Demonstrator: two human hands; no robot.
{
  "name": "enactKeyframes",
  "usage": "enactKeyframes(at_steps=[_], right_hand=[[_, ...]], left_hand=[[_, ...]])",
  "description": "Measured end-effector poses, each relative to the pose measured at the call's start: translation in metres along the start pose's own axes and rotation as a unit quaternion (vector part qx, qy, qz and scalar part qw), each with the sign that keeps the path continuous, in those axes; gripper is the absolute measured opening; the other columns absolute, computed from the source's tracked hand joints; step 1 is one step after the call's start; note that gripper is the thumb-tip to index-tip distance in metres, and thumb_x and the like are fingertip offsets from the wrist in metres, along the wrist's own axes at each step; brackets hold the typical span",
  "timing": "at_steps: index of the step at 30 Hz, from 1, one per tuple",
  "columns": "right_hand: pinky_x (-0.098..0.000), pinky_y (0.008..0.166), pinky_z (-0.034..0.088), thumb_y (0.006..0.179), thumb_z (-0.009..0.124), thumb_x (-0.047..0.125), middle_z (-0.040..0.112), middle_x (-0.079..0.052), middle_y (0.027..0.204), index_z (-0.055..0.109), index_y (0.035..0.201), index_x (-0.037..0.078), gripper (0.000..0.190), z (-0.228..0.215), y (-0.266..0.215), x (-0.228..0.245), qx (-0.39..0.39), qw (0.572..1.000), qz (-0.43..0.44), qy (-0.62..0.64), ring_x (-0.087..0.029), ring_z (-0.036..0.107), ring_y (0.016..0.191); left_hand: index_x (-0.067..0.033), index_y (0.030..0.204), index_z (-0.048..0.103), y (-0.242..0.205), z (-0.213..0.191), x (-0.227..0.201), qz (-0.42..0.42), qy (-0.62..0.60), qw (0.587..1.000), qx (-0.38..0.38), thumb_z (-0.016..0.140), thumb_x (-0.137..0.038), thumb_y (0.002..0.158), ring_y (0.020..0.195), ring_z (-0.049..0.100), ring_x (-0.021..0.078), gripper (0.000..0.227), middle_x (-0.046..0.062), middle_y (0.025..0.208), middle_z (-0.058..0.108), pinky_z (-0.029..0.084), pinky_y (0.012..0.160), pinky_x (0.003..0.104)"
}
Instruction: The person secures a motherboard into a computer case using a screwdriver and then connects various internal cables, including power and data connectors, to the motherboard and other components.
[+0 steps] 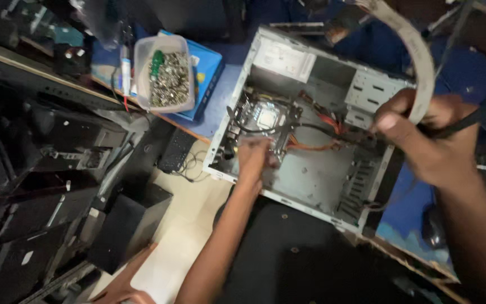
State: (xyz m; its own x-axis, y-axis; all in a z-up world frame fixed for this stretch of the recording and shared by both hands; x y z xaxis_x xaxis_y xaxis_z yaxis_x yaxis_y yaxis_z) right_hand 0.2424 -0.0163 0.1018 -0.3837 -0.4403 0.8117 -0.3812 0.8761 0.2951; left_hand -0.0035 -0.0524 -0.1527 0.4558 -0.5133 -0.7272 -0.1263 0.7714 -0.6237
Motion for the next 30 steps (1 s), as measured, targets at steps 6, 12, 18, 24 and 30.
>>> enactKeyframes(at_steps=[6,12,18,24,30], right_hand=[[-0.0247,0.054,0.052,0.106,0.063,0.015,0.067,-0.009,0.08,0.064,0.09,0.001,0.021,-0.008,-0.01,0.002,-0.017,0.999,-0.025,0.033,-0.01,0.065,0.061],[-0.0242,0.049,0.045,0.102,0.066,0.016,0.068,-0.008,0.069,0.068,0.086,0.002,0.021,-0.009,-0.015,-0.012,-0.039,0.997,0.033,0.057,-0.01,0.059,0.051],[-0.0252,0.051,0.047,0.103,0.064,0.016,0.069,-0.008,0.075,0.066,0.089,0.002,0.02,-0.009,-0.015,-0.014,-0.033,0.998,0.014,0.043,-0.007,0.063,0.05],[-0.025,0.052,0.048,0.103,0.064,0.015,0.069,-0.007,0.075,0.066,0.087,0.004,0.019,-0.009,-0.012,-0.019,-0.02,0.999,-0.007,0.05,-0.008,0.065,0.054],[-0.0242,0.056,0.052,0.105,0.065,0.011,0.069,-0.009,0.076,0.066,0.092,0.002,0.016,-0.006,-0.015,-0.016,-0.042,0.998,-0.007,0.035,-0.011,0.067,0.06]], left_hand=[[-0.0057,0.126,0.051,0.029,-0.011,-0.012,0.223,-0.045,0.963,-0.142,0.075,-0.008,0.084,0.108,0.063,0.0141,0.048,0.0,0.119,0.065,0.046,0.095,0.027],[0.004,0.116,0.068,0.004,-0.001,-0.034,0.303,0.128,0.928,-0.176,0.06,-0.014,0.104,0.089,0.069,0.0159,0.023,0.013,0.101,0.077,0.054,0.08,0.03],[0.0004,0.121,0.068,-0.052,0.012,-0.068,0.427,0.263,0.859,-0.103,0.053,-0.002,0.103,0.078,0.065,0.0201,0.023,0.014,0.096,0.072,0.053,0.073,0.031],[0.0002,0.124,0.068,-0.075,0.02,-0.089,0.465,0.264,0.842,-0.074,0.051,0.005,0.102,0.084,0.068,0.0219,0.029,0.015,0.102,0.072,0.055,0.078,0.033],[-0.0003,0.135,0.044,-0.059,0.008,-0.114,0.403,0.109,0.904,-0.09,0.048,-0.001,0.099,0.082,0.071,0.0245,0.037,0.016,0.114,0.072,0.056,0.074,0.033]])
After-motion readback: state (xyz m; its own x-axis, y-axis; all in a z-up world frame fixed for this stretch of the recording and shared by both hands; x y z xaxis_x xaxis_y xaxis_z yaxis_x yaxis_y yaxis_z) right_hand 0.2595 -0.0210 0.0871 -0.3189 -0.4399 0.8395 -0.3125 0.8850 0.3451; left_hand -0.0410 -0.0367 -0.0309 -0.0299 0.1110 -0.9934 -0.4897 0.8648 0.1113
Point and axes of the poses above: each hand's wrist, its own y-axis towards the middle knuckle, its own z-axis out of the palm, x = y × z, the point moved 2 cm from there along y, towards the middle knuckle
